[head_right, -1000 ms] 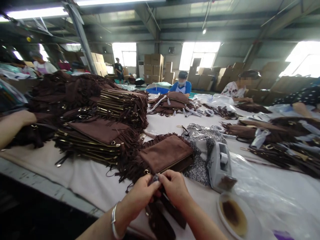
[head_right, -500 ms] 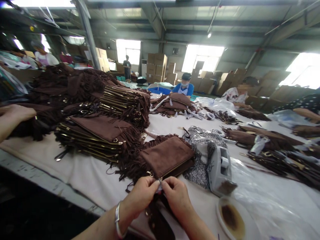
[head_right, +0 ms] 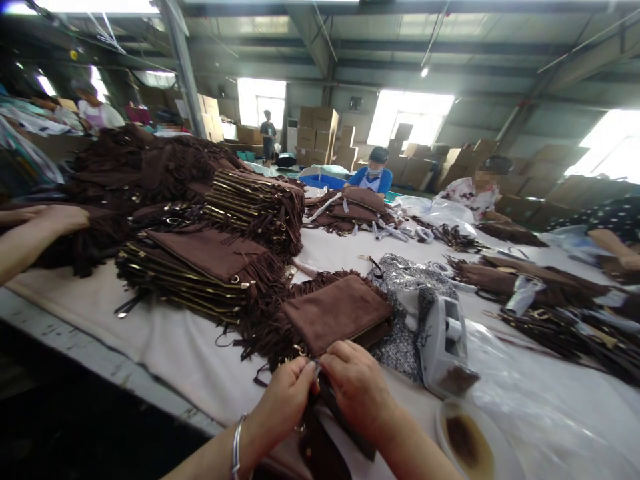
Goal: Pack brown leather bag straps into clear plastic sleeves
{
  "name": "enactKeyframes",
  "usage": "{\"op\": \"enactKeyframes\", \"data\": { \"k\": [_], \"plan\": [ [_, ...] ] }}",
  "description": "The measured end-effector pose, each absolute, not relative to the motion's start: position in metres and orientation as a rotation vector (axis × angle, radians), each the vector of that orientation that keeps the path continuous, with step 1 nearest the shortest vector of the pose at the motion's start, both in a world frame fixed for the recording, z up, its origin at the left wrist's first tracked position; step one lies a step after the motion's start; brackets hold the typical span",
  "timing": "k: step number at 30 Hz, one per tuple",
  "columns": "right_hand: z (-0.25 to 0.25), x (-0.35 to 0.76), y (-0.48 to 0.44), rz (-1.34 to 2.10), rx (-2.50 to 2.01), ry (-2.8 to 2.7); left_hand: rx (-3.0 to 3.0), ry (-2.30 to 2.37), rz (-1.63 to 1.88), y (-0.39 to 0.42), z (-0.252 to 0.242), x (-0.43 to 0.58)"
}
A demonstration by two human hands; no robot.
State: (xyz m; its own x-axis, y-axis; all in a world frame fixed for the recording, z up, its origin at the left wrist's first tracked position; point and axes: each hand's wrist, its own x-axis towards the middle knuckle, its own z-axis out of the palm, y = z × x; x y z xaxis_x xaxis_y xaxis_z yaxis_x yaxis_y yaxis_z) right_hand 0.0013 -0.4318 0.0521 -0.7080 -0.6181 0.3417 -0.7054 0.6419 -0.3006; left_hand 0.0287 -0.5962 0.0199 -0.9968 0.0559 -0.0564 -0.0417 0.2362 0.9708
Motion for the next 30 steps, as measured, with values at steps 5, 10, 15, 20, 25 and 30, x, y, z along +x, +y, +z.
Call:
{"op": "enactKeyframes", "data": {
  "k": [5, 10, 15, 20, 25, 30],
  "plan": [
    [0.064, -0.009, -0.443, 0.658, 1.036, -2.787, 0.053, 2.558, 1.886, -0.593, 0.019, 0.038],
    [0.074, -0.018, -0.445, 0.510, 1.257, -2.808, 0.109, 2.662, 1.819, -0.592, 0.012, 0.041],
    [0.079, -0.024, -0.449, 0.186, 1.477, -2.750, 0.155, 2.818, 1.674, -0.595, 0.004, 0.041],
    [0.080, -0.028, -0.456, 0.114, 1.549, -2.770, 0.209, 2.934, 1.552, -0.597, -0.002, 0.043],
    [0.072, -0.027, -0.458, 0.031, 1.588, -2.672, 0.176, 2.968, 1.505, -0.599, -0.004, 0.045],
    [0.062, -0.017, -0.452, 0.047, 1.523, -2.602, 0.154, 2.961, 1.397, -0.602, 0.002, 0.043]
  ]
}}
